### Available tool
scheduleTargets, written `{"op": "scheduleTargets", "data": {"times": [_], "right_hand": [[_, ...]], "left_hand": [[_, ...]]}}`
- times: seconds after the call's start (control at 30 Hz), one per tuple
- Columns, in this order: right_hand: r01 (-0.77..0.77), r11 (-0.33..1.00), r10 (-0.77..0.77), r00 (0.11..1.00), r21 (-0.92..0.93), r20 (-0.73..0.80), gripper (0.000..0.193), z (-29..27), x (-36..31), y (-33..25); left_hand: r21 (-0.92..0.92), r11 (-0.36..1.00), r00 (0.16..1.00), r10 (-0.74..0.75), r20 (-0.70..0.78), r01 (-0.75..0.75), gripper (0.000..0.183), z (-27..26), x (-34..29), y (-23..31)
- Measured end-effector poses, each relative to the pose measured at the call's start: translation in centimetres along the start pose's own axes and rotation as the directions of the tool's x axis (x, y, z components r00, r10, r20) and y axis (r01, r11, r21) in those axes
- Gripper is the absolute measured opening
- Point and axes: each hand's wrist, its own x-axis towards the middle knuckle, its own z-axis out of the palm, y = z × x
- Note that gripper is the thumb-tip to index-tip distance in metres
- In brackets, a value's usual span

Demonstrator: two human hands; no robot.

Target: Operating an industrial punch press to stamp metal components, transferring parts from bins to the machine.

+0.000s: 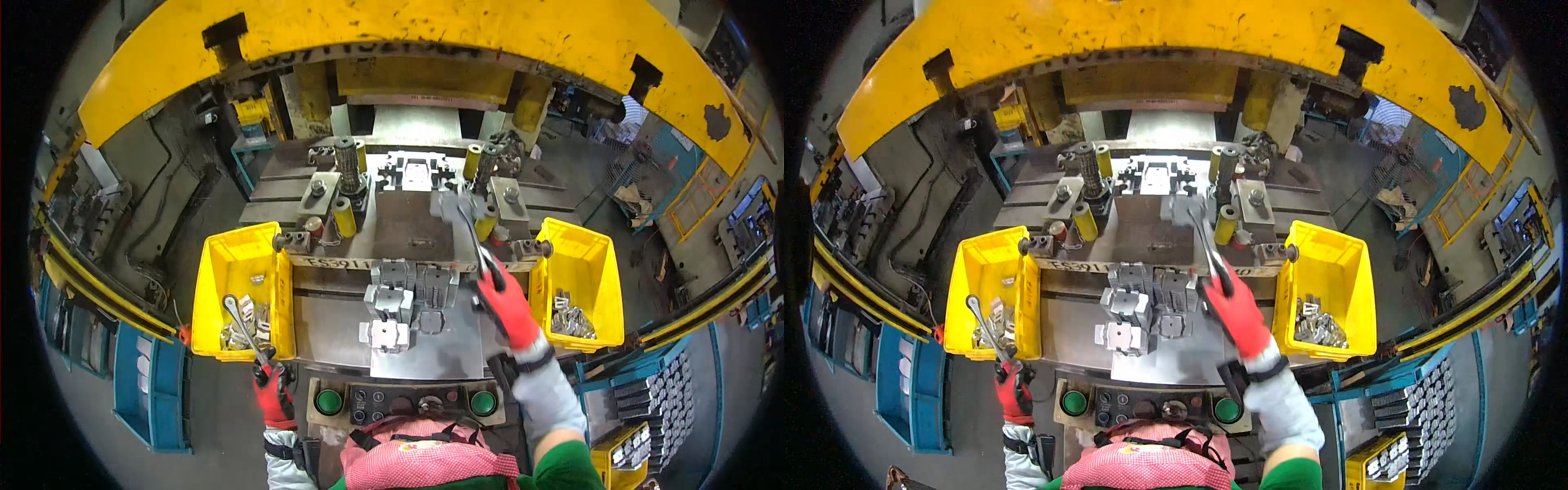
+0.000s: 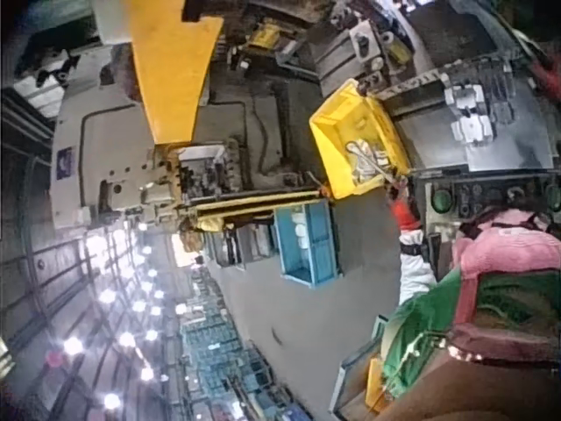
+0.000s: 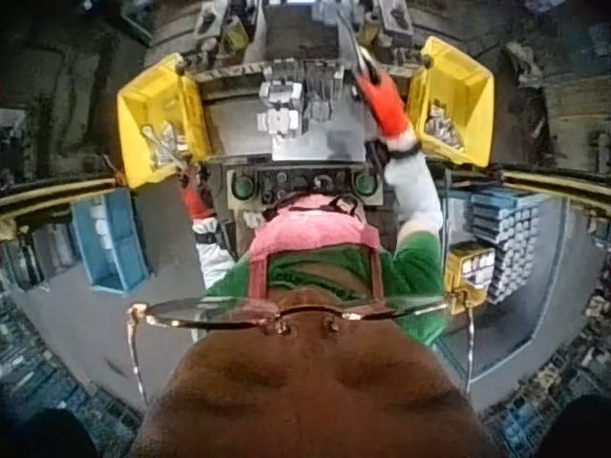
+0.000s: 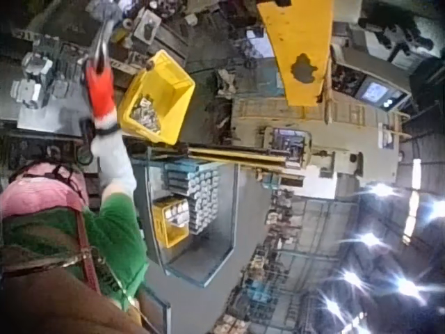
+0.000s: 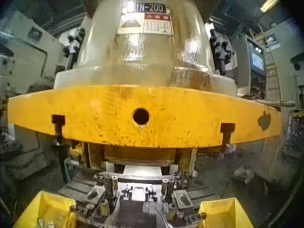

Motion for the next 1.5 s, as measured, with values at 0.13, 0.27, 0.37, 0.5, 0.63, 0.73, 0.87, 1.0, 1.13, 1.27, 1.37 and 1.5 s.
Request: {"op": "scheduleTargets", "data": {"times": [0.13, 0.27, 0.37, 0.5, 0.63, 0.73, 0.87, 1.0, 1.13, 1.27, 1.37, 1.5], "right_hand": [[0.038, 0.996, -0.038, 0.999, -0.081, 0.005, 0.039, 1.6, 10.7, -0.1], [-0.005, 0.982, 0.017, 0.998, -0.189, 0.063, 0.030, 3.3, 17.1, 1.8], [-0.058, 0.994, 0.063, 0.996, -0.090, 0.058, 0.027, 4.0, 18.5, 3.3], [0.027, 0.987, -0.045, 0.993, -0.156, -0.111, 0.028, 5.9, 18.0, 4.6], [-0.044, 0.929, 0.004, 0.994, -0.367, -0.107, 0.032, 7.1, 15.7, 1.1], [-0.130, 0.881, 0.120, 0.991, -0.454, -0.051, 0.059, 7.4, 15.3, 0.6], [-0.113, 0.881, 0.090, 0.993, -0.460, -0.071, 0.060, 7.4, 15.2, 0.2], [-0.128, 0.887, 0.114, 0.992, -0.444, -0.059, 0.058, 6.3, 16.0, 0.6], [-0.086, 0.886, -0.034, 0.968, -0.456, -0.249, 0.040, 7.5, 15.2, -0.4], [-0.107, 0.862, 0.065, 0.993, -0.495, -0.102, 0.045, 6.9, 15.9, 0.3], [-0.055, 0.893, 0.049, 0.998, -0.446, -0.025, 0.038, 5.7, 16.7, 1.6], [0.036, 0.964, -0.038, 0.999, -0.262, -0.003, 0.029, 2.4, 16.8, 3.2]], "left_hand": [[-0.107, 0.991, 0.996, -0.080, 0.032, 0.083, 0.028, 0.4, 0.3, -1.0], [-0.121, 0.986, 0.992, -0.120, -0.043, 0.114, 0.028, -3.6, -0.7, -2.2], [-0.082, 0.979, 0.949, -0.203, -0.240, 0.189, 0.028, -5.1, -2.2, -2.1], [-0.158, 0.972, 0.948, -0.207, -0.243, 0.172, 0.027, -7.0, -3.1, -2.5], [-0.101, 0.979, 0.952, -0.196, -0.234, 0.177, 0.027, -5.6, -2.7, -1.8], [-0.069, 0.982, 0.962, -0.184, -0.200, 0.173, 0.028, -4.7, -1.9, -2.5], [-0.023, 0.986, 0.975, -0.165, -0.150, 0.164, 0.029, -4.6, -1.0, -3.6], [-0.057, 0.992, 0.977, -0.124, -0.176, 0.115, 0.029, -4.4, -1.3, -3.5], [-0.057, 0.987, 0.955, -0.159, -0.250, 0.149, 0.030, -6.3, -2.1, -3.6], [-0.075, 0.984, 0.960, -0.172, -0.219, 0.159, 0.030, -7.3, -2.6, -3.9], [-0.086, 0.980, 0.950, -0.196, -0.243, 0.180, 0.029, -7.6, -2.6, -4.7], [-0.066, 0.984, 0.932, -0.179, -0.314, 0.167, 0.030, -6.0, -2.2, -5.2]]}}
